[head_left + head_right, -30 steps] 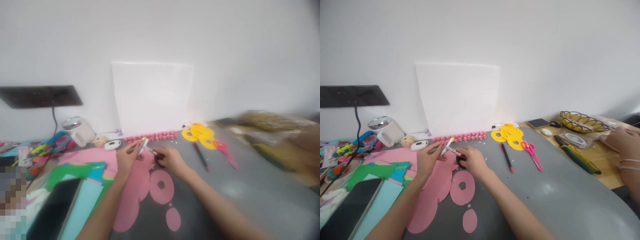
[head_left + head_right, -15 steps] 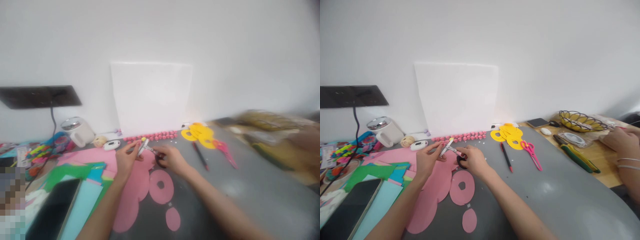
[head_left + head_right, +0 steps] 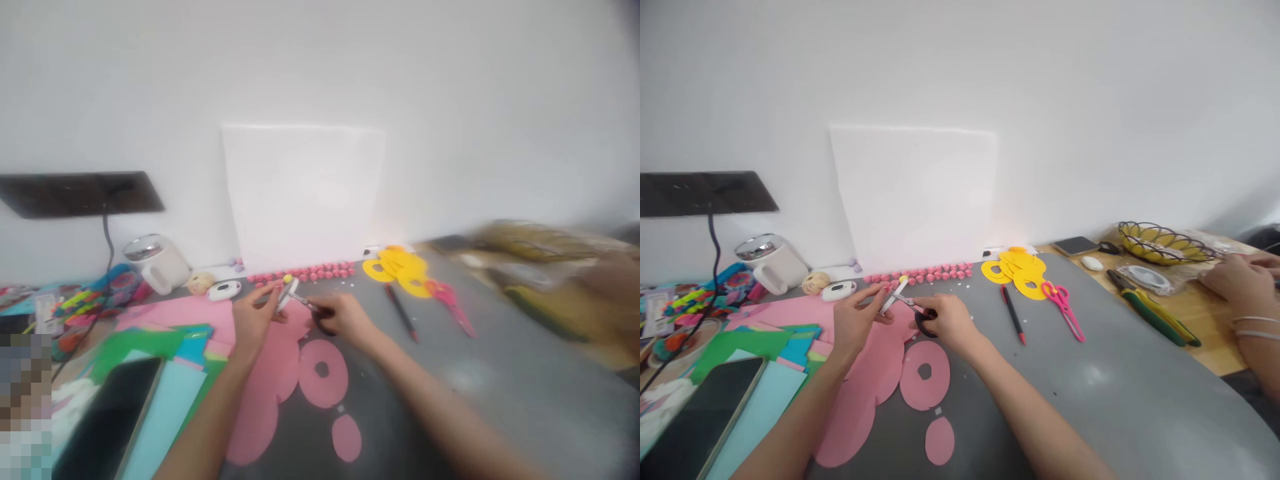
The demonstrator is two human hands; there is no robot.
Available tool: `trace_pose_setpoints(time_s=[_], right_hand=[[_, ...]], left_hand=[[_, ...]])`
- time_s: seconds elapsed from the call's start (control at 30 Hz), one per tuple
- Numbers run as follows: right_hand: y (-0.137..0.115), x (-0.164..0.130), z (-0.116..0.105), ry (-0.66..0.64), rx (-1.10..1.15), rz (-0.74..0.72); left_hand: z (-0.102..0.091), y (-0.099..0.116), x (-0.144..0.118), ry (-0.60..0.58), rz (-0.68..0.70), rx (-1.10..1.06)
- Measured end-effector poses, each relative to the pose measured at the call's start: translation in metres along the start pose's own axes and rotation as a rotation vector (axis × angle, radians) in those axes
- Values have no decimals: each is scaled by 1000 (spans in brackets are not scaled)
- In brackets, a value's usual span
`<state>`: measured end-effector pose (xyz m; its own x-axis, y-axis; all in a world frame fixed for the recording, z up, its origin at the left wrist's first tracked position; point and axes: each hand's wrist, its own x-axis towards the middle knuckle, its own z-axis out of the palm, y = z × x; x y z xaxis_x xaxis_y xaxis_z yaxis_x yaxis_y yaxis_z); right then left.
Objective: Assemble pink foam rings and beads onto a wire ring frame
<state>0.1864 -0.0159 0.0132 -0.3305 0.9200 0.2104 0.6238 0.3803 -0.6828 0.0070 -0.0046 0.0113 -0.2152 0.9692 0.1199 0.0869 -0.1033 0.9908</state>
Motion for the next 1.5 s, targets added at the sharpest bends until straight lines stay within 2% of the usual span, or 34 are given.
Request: trace_pose_setpoints(time_s=[0.23, 0.37, 0.5, 0.67, 0.8, 0.93, 1.33, 1.5], right_hand=[[5, 0, 0, 57, -37, 44], [10, 0, -4, 127, -224, 69], [11, -8, -9, 15, -456, 61], [1, -12, -10, -110, -620, 59], [-7, -9, -8, -158, -694, 15], [-11, -6, -7, -158, -719, -9], [-14, -2, -9, -182, -663, 47], [-14, -1, -11, -200, -604, 65]], left_hand=[[-1, -2, 1, 0, 16, 81], [-1, -4, 1, -17, 28, 158], [0, -2, 0, -51, 15, 156], [0, 3, -1, 24, 95, 89], [1, 0, -1, -45, 131, 113], [1, -5, -1, -103, 184, 157], [2, -7, -1, -79, 301, 154], [3, -3, -4, -114, 369, 125]])
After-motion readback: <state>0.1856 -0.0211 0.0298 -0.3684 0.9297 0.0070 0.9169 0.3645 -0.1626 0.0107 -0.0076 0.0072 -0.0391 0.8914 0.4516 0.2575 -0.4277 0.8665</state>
